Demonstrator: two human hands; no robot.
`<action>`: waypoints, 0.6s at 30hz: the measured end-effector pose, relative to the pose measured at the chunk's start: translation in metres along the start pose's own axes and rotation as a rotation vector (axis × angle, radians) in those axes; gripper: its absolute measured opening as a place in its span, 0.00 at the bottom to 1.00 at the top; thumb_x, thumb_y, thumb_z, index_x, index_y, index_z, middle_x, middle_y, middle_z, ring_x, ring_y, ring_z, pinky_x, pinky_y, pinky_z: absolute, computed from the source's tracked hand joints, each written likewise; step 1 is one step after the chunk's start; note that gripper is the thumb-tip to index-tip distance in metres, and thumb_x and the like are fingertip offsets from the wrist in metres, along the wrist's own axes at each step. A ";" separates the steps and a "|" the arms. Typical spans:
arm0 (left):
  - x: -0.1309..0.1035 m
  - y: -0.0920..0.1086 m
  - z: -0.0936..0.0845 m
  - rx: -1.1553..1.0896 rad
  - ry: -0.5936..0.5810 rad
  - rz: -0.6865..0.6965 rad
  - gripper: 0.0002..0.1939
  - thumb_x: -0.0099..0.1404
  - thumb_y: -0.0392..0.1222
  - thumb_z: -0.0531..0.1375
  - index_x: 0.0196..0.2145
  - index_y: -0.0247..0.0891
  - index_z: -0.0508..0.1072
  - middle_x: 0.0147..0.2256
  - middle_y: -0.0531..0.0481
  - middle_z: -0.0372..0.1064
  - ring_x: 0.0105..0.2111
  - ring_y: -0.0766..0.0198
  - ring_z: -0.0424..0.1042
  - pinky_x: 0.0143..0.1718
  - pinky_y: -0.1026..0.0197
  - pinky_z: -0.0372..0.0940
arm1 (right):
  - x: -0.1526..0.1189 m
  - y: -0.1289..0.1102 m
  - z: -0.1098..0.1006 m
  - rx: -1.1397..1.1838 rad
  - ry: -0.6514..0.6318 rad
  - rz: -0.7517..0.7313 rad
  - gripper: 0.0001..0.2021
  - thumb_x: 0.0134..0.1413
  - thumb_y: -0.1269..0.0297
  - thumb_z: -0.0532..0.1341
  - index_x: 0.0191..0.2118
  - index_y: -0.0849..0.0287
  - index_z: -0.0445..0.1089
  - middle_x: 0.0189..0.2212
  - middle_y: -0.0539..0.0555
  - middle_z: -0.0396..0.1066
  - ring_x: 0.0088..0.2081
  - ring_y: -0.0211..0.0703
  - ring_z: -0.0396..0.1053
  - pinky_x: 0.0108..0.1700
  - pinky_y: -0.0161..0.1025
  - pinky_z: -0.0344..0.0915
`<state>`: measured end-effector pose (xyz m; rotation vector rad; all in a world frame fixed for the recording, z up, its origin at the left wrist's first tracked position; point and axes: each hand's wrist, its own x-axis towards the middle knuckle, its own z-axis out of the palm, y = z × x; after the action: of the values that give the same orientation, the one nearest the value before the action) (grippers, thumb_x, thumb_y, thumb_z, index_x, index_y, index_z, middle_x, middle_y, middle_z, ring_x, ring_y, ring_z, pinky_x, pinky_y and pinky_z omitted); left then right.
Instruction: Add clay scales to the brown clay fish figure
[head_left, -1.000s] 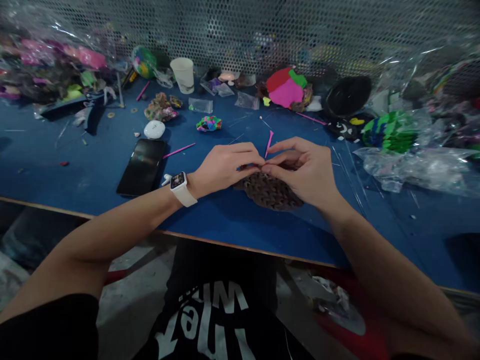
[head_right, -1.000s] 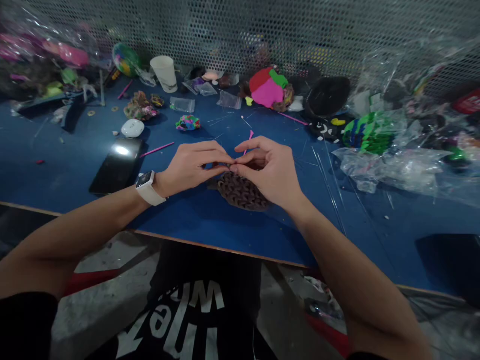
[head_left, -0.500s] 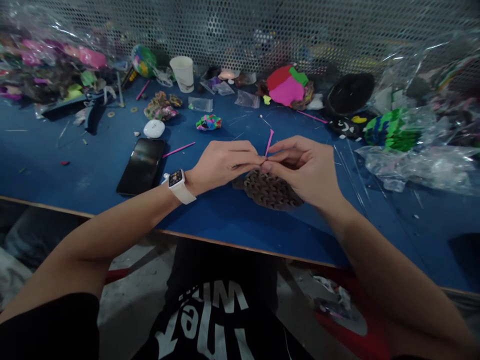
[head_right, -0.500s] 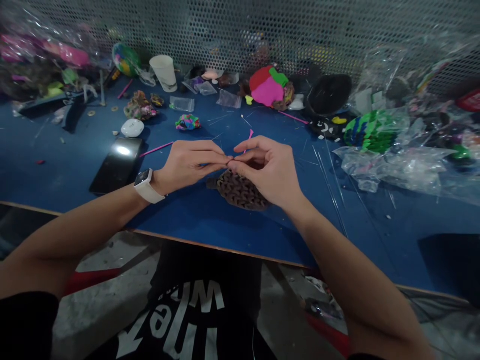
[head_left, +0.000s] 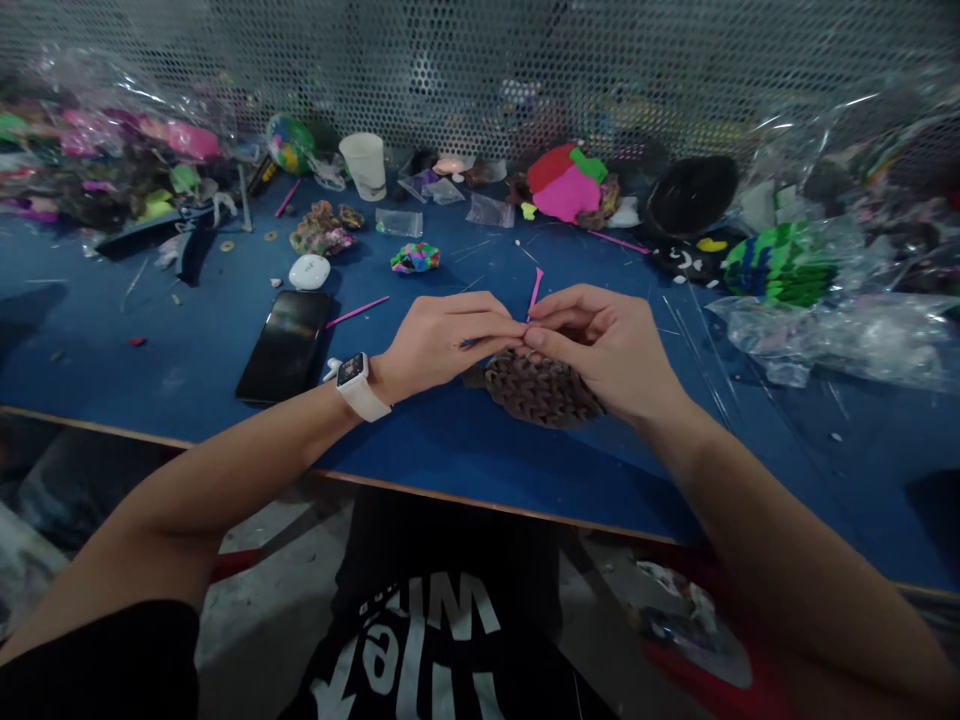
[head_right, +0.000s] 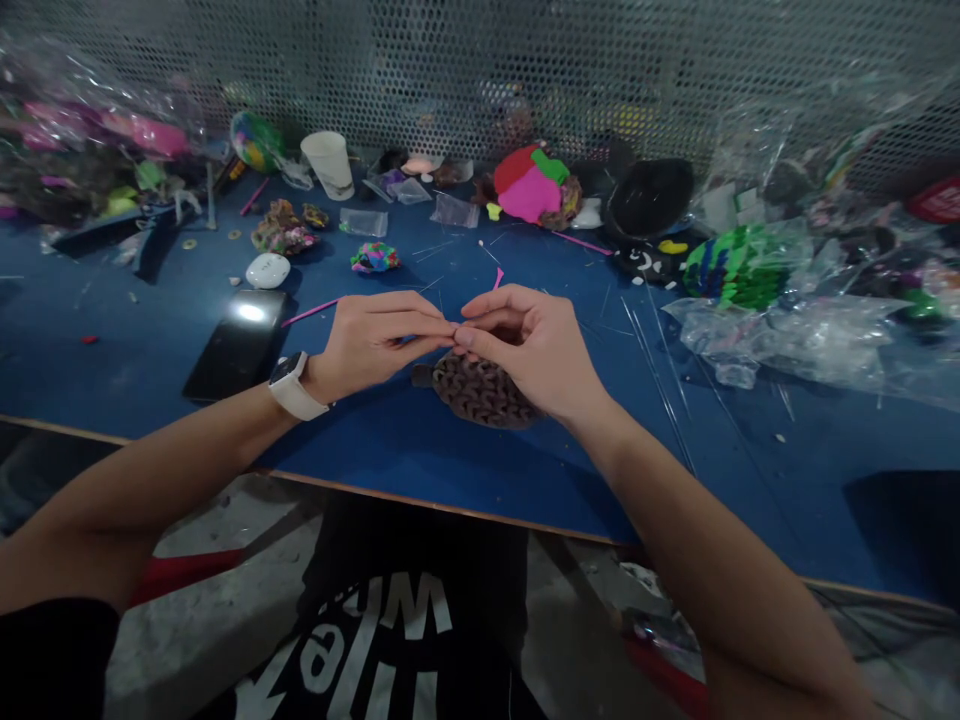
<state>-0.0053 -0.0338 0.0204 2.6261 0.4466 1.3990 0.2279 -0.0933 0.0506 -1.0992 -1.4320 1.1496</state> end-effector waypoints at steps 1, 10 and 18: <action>0.000 0.000 0.001 0.000 0.009 -0.011 0.09 0.82 0.47 0.66 0.48 0.45 0.88 0.42 0.49 0.87 0.40 0.65 0.86 0.41 0.66 0.79 | 0.000 0.000 0.000 0.002 0.009 -0.005 0.22 0.44 0.49 0.88 0.41 0.51 0.84 0.34 0.52 0.87 0.36 0.51 0.87 0.46 0.50 0.88; 0.002 0.002 0.001 -0.049 0.100 -0.010 0.10 0.82 0.48 0.66 0.47 0.44 0.88 0.41 0.49 0.87 0.39 0.66 0.85 0.39 0.65 0.78 | -0.004 -0.004 0.003 -0.048 0.080 -0.052 0.22 0.45 0.46 0.87 0.39 0.50 0.83 0.35 0.53 0.87 0.36 0.52 0.87 0.45 0.51 0.88; 0.000 0.004 0.002 0.006 0.067 -0.023 0.09 0.82 0.48 0.66 0.51 0.45 0.87 0.44 0.48 0.86 0.43 0.65 0.86 0.44 0.64 0.78 | -0.006 -0.005 0.006 -0.065 0.110 -0.107 0.20 0.49 0.44 0.85 0.38 0.49 0.83 0.33 0.51 0.85 0.35 0.49 0.85 0.43 0.49 0.87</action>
<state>-0.0026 -0.0376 0.0206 2.5764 0.4878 1.4847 0.2222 -0.1003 0.0545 -1.1009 -1.4327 0.9586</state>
